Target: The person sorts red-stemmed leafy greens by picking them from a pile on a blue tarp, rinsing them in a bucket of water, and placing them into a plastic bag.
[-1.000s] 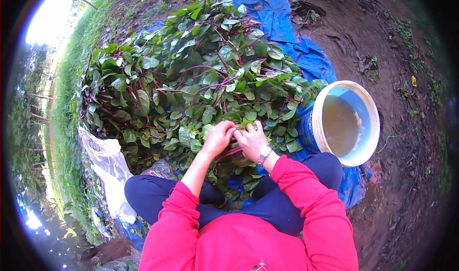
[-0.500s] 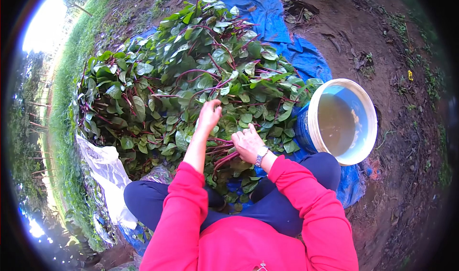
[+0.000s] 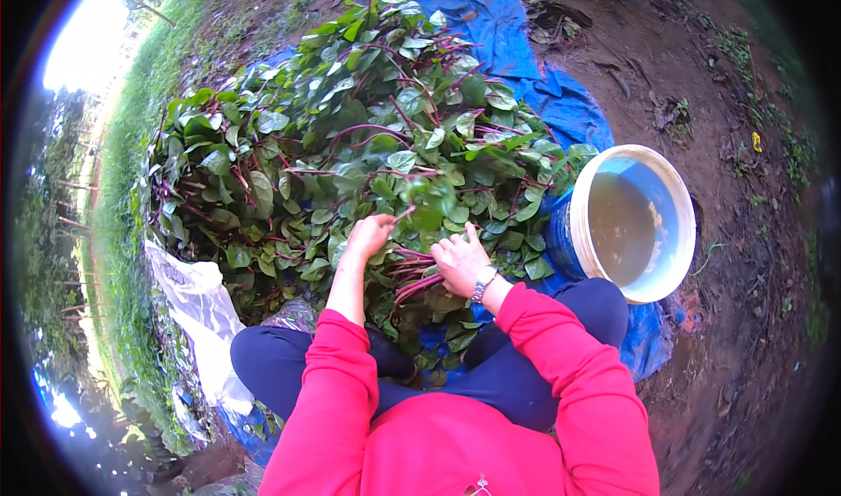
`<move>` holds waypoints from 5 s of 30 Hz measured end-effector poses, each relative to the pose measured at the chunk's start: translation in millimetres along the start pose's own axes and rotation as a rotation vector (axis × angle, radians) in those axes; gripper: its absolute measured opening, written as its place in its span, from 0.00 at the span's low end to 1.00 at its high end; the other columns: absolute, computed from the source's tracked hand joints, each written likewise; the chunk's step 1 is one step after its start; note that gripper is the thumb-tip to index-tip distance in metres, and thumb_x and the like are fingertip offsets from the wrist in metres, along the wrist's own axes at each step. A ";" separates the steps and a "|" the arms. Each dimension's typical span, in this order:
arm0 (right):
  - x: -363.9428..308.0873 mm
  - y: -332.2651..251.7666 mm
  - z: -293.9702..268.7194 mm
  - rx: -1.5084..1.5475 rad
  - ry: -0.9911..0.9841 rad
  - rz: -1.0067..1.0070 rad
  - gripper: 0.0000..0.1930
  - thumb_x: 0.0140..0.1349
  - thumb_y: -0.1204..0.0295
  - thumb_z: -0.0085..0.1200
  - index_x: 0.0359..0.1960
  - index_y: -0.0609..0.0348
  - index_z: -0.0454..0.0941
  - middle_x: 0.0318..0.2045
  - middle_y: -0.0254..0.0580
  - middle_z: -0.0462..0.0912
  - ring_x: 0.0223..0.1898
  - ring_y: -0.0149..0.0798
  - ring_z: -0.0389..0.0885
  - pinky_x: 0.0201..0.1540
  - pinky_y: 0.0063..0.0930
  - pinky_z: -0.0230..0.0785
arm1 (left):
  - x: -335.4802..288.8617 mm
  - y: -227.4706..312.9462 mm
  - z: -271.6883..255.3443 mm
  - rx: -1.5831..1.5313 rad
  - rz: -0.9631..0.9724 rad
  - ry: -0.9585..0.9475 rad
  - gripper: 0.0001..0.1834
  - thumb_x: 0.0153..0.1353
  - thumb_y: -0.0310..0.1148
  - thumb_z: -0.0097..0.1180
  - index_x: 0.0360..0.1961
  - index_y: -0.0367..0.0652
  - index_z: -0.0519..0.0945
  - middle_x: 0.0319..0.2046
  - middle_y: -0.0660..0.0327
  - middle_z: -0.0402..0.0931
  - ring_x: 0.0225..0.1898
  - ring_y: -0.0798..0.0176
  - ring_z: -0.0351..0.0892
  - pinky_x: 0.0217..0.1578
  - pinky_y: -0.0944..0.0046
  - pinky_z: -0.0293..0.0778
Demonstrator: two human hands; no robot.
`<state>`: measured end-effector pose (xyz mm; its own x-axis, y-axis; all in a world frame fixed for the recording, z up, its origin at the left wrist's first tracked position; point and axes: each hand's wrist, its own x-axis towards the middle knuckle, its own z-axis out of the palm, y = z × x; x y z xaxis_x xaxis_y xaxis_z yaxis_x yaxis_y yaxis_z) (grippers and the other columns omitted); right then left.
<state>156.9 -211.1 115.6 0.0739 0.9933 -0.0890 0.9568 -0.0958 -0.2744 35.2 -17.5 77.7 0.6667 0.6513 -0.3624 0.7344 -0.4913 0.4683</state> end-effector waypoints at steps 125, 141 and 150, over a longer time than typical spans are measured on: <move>-2.5 -6.6 -16.8 -0.128 0.380 -0.105 0.24 0.35 0.67 0.58 0.40 0.57 0.72 0.39 0.42 0.72 0.47 0.44 0.70 0.55 0.56 0.51 | -20.6 51.3 -23.1 -0.153 0.222 -0.535 0.21 0.58 0.47 0.53 0.46 0.46 0.78 0.40 0.56 0.78 0.43 0.60 0.76 0.47 0.63 0.68; 1.4 -7.2 -2.3 -0.072 0.073 -0.009 0.18 0.43 0.66 0.55 0.38 0.57 0.72 0.34 0.42 0.74 0.42 0.41 0.74 0.47 0.46 0.61 | 87.7 46.1 23.5 0.563 0.174 0.491 0.09 0.54 0.38 0.50 0.33 0.48 0.71 0.25 0.61 0.74 0.32 0.57 0.78 0.27 0.55 0.74; -0.8 -6.9 -1.1 -0.039 0.063 -0.007 0.17 0.43 0.67 0.55 0.37 0.57 0.72 0.33 0.41 0.74 0.41 0.41 0.74 0.47 0.46 0.61 | 81.6 34.0 0.3 0.538 0.179 0.285 0.07 0.53 0.34 0.48 0.32 0.56 0.78 0.27 0.59 0.73 0.33 0.55 0.76 0.30 0.54 0.73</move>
<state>150.5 -211.1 118.7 0.0840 0.9961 -0.0262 0.9674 -0.0879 -0.2376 114.6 18.8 63.8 0.7799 0.6237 -0.0528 0.6247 -0.7808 0.0039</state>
